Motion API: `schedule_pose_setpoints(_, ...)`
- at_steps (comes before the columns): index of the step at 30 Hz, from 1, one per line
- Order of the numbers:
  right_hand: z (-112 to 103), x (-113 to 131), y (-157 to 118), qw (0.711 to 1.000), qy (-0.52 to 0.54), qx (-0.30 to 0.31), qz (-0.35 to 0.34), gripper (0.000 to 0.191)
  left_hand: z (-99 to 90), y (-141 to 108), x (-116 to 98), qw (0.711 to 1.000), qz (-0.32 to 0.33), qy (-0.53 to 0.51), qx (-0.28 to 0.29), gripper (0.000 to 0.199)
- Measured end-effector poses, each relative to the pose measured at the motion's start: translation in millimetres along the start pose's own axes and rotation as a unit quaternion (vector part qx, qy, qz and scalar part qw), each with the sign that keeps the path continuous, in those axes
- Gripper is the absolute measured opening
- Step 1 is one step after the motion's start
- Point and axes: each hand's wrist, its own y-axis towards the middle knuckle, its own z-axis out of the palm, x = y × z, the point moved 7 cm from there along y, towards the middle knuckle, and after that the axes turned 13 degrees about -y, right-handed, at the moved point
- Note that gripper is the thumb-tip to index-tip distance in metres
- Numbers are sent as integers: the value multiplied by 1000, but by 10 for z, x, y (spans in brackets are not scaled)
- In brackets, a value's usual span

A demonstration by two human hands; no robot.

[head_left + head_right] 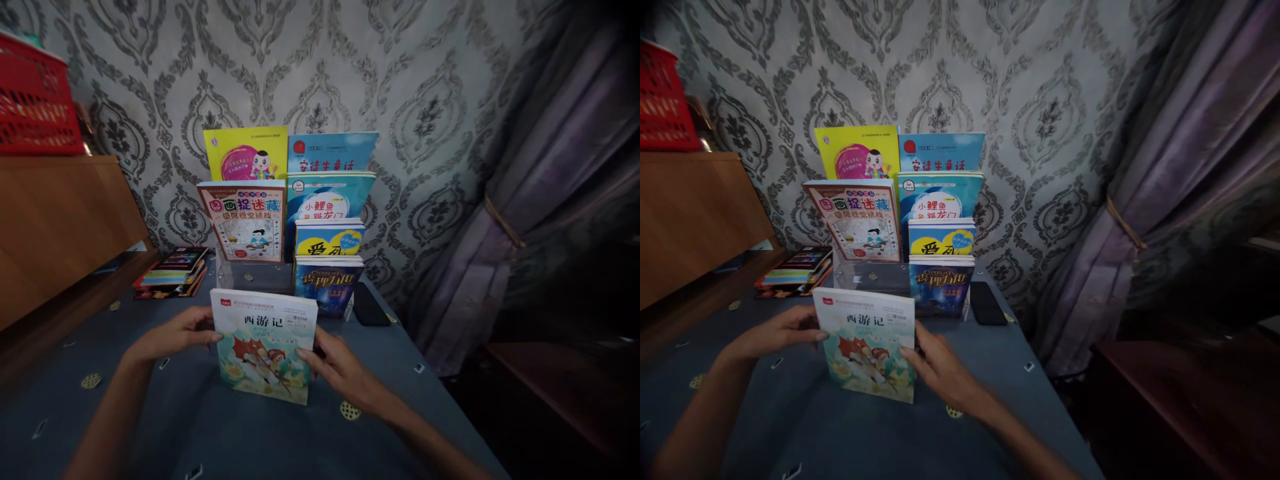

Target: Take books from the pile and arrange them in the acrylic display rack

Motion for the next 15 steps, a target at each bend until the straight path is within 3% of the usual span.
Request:
schedule_pose_setpoints(4, -59, 30, 57, 1000, -25, -9, -4, 44, 8, -16, -49, 999, -4, -38, -5, 57)
schedule_pose_setpoints(9, -128, 86, 213, 998, -54, -22, -40, 39, -62, -66, -263, 997, 61, -31, -42, 57)
schedule_pose_setpoints(15, -266, 262, 456, 988, -112, -28, -104, 37, -67, -140, -594, 982, 132, 90, -105, 50)
